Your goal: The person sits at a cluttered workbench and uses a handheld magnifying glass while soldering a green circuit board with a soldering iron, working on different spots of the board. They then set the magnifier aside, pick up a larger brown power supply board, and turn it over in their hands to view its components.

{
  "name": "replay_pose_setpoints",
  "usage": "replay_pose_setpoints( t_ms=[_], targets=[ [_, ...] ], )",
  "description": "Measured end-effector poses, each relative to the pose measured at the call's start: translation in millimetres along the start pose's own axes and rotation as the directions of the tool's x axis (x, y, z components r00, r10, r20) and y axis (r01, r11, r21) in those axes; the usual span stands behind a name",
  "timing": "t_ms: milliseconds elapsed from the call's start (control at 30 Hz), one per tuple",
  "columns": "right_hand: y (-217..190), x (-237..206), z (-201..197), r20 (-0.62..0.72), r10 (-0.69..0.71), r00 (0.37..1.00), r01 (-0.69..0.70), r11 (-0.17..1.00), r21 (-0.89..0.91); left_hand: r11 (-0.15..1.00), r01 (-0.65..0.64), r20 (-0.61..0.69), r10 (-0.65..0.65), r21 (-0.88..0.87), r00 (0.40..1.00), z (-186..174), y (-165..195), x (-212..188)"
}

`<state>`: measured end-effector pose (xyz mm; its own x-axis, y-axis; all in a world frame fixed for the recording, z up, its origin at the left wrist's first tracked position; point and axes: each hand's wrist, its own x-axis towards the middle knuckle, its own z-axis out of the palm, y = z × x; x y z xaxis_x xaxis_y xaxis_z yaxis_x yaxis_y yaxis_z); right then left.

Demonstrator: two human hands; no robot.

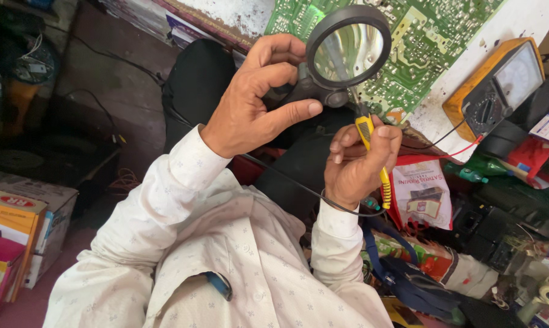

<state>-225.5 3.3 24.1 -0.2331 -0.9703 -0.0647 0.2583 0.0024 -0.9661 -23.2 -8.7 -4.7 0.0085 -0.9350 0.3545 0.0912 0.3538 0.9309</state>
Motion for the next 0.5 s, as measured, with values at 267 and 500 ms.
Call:
replay_pose_setpoints(
  t_ms=[267,500],
  targets=[
    [0.0,-1.0,-0.1,-0.021,-0.058,0.998,0.058,0.998,0.003,1.000,0.002,-0.003,-0.002,0.013,1.000,0.2,0.3,0.6],
    [1.3,-2.7,-0.2,0.024,-0.126,0.992,0.127,0.989,-0.071,1.000,-0.014,-0.004,0.014,0.007,1.000,0.5,1.1,0.7]
  ],
)
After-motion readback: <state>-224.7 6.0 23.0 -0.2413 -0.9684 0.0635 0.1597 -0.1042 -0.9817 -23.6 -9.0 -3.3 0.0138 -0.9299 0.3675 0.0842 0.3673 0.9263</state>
